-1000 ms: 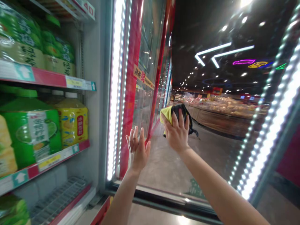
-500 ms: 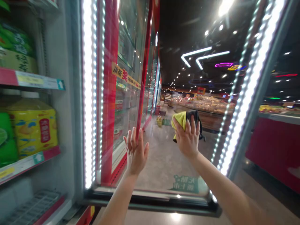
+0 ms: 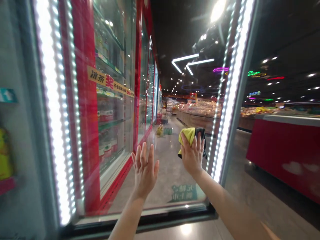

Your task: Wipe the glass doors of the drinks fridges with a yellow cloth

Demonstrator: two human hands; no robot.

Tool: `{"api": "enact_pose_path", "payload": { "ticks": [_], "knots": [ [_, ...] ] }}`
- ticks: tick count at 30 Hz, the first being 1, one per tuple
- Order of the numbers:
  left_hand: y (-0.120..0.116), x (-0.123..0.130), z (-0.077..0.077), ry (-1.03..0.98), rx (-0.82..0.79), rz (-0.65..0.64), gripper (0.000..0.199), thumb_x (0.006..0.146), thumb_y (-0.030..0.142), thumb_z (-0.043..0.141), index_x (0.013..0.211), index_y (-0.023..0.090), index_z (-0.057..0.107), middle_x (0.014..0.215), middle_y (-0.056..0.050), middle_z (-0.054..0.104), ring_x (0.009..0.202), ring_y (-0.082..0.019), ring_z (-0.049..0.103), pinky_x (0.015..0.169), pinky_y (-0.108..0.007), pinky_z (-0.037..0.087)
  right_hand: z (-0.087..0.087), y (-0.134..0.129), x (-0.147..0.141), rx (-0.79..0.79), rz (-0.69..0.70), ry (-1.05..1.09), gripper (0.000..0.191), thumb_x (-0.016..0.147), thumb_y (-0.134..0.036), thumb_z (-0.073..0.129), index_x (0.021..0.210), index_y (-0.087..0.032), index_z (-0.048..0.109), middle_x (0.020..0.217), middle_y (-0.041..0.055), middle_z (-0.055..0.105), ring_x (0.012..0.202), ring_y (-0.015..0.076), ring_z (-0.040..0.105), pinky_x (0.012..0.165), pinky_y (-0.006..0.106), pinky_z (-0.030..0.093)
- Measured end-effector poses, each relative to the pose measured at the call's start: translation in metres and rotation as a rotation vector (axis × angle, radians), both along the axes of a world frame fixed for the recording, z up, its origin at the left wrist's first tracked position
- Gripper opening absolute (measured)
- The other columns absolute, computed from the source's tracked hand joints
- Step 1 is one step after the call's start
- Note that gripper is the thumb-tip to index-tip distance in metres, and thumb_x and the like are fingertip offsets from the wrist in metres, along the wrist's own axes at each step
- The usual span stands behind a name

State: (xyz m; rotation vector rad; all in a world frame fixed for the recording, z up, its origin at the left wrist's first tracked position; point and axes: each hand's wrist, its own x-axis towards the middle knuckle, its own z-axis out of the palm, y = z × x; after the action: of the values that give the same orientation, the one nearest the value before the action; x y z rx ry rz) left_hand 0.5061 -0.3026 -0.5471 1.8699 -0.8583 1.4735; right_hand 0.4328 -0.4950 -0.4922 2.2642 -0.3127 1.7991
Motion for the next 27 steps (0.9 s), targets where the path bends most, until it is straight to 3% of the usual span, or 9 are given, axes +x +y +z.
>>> {"api": "enact_pose_path", "payload": {
  "ticks": [3, 6, 9, 11, 16, 18, 23, 25, 27],
  "knots": [
    [-0.016, -0.005, 0.002, -0.014, 0.019, -0.003, 0.081, 0.099, 0.023, 0.058, 0.166, 0.027, 0.013, 0.169, -0.017, 0.028, 0.161, -0.033, 0.015, 0.127, -0.063, 0.018, -0.013, -0.001, 0.004, -0.149, 0.051, 0.098, 0.058, 0.097, -0.024, 0.06, 0.152, -0.042, 0.051, 0.143, 0.0094, 0.056, 0.153, 0.0394, 0.028, 0.121, 0.066, 0.028],
    [-0.035, -0.009, 0.014, -0.037, 0.038, -0.013, 0.082, 0.098, 0.022, 0.059, 0.166, 0.026, 0.013, 0.17, -0.017, 0.027, 0.161, -0.032, 0.014, 0.128, -0.063, 0.017, 0.025, -0.01, 0.01, -0.223, 0.097, 0.122, 0.057, 0.098, -0.029, 0.061, 0.151, -0.047, 0.05, 0.148, 0.0047, 0.055, 0.152, 0.035, 0.032, 0.125, 0.061, 0.025],
    [-0.048, -0.011, 0.03, -0.094, 0.101, -0.041, 0.082, 0.098, 0.021, 0.059, 0.166, 0.027, 0.014, 0.169, -0.016, 0.031, 0.161, -0.031, 0.016, 0.128, -0.062, 0.017, 0.056, -0.037, 0.008, -0.122, 0.064, 0.032, 0.053, 0.101, -0.031, 0.056, 0.152, -0.042, 0.049, 0.149, 0.0064, 0.054, 0.152, 0.0331, 0.032, 0.125, 0.058, 0.027],
    [-0.053, -0.011, 0.038, -0.135, 0.145, -0.061, 0.082, 0.098, 0.019, 0.059, 0.166, 0.028, 0.015, 0.168, -0.014, 0.033, 0.16, -0.03, 0.017, 0.128, -0.062, 0.017, 0.046, -0.058, 0.003, -0.016, 0.027, -0.036, 0.051, 0.102, -0.03, 0.053, 0.153, -0.038, 0.05, 0.149, 0.0087, 0.054, 0.153, 0.0333, 0.031, 0.123, 0.057, 0.031],
    [-0.059, -0.006, 0.048, -0.176, 0.195, -0.059, 0.08, 0.098, 0.018, 0.057, 0.165, 0.029, 0.016, 0.169, -0.012, 0.031, 0.16, -0.028, 0.017, 0.129, -0.061, 0.015, -0.016, -0.083, -0.006, 0.123, 0.007, -0.074, 0.05, 0.102, -0.024, 0.05, 0.152, -0.032, 0.053, 0.149, 0.0126, 0.053, 0.153, 0.035, 0.032, 0.116, 0.054, 0.043],
    [-0.064, -0.004, 0.052, -0.194, 0.219, -0.064, 0.08, 0.098, 0.018, 0.057, 0.166, 0.028, 0.016, 0.169, -0.012, 0.031, 0.161, -0.027, 0.016, 0.129, -0.061, 0.014, -0.004, -0.083, -0.004, 0.151, 0.011, -0.043, 0.051, 0.102, -0.024, 0.049, 0.151, -0.033, 0.053, 0.151, 0.0119, 0.052, 0.153, 0.0348, 0.031, 0.116, 0.053, 0.043],
    [-0.086, -0.002, 0.072, -0.215, 0.262, -0.089, 0.082, 0.097, 0.019, 0.058, 0.166, 0.028, 0.015, 0.169, -0.012, 0.032, 0.16, -0.029, 0.017, 0.129, -0.062, 0.014, 0.084, -0.084, 0.011, 0.27, -0.017, -0.056, 0.056, 0.101, -0.024, 0.047, 0.157, -0.031, 0.046, 0.16, 0.0104, 0.044, 0.154, 0.0335, 0.03, 0.118, 0.05, 0.04],
    [-0.093, -0.002, 0.078, -0.223, 0.264, -0.103, 0.083, 0.097, 0.018, 0.058, 0.166, 0.029, 0.014, 0.169, -0.011, 0.032, 0.16, -0.03, 0.02, 0.129, -0.062, 0.014, 0.084, -0.084, 0.015, 0.278, -0.008, -0.067, 0.056, 0.101, -0.025, 0.047, 0.157, -0.031, 0.046, 0.16, 0.0105, 0.044, 0.154, 0.0336, 0.029, 0.117, 0.05, 0.04],
    [-0.097, -0.002, 0.08, -0.23, 0.262, -0.101, 0.083, 0.097, 0.017, 0.058, 0.166, 0.029, 0.014, 0.169, -0.012, 0.032, 0.16, -0.029, 0.02, 0.129, -0.061, 0.013, 0.056, -0.082, 0.014, 0.261, 0.006, -0.081, 0.053, 0.101, -0.024, 0.047, 0.154, -0.031, 0.051, 0.155, 0.0119, 0.049, 0.152, 0.0341, 0.032, 0.116, 0.051, 0.042]
  ]
}}
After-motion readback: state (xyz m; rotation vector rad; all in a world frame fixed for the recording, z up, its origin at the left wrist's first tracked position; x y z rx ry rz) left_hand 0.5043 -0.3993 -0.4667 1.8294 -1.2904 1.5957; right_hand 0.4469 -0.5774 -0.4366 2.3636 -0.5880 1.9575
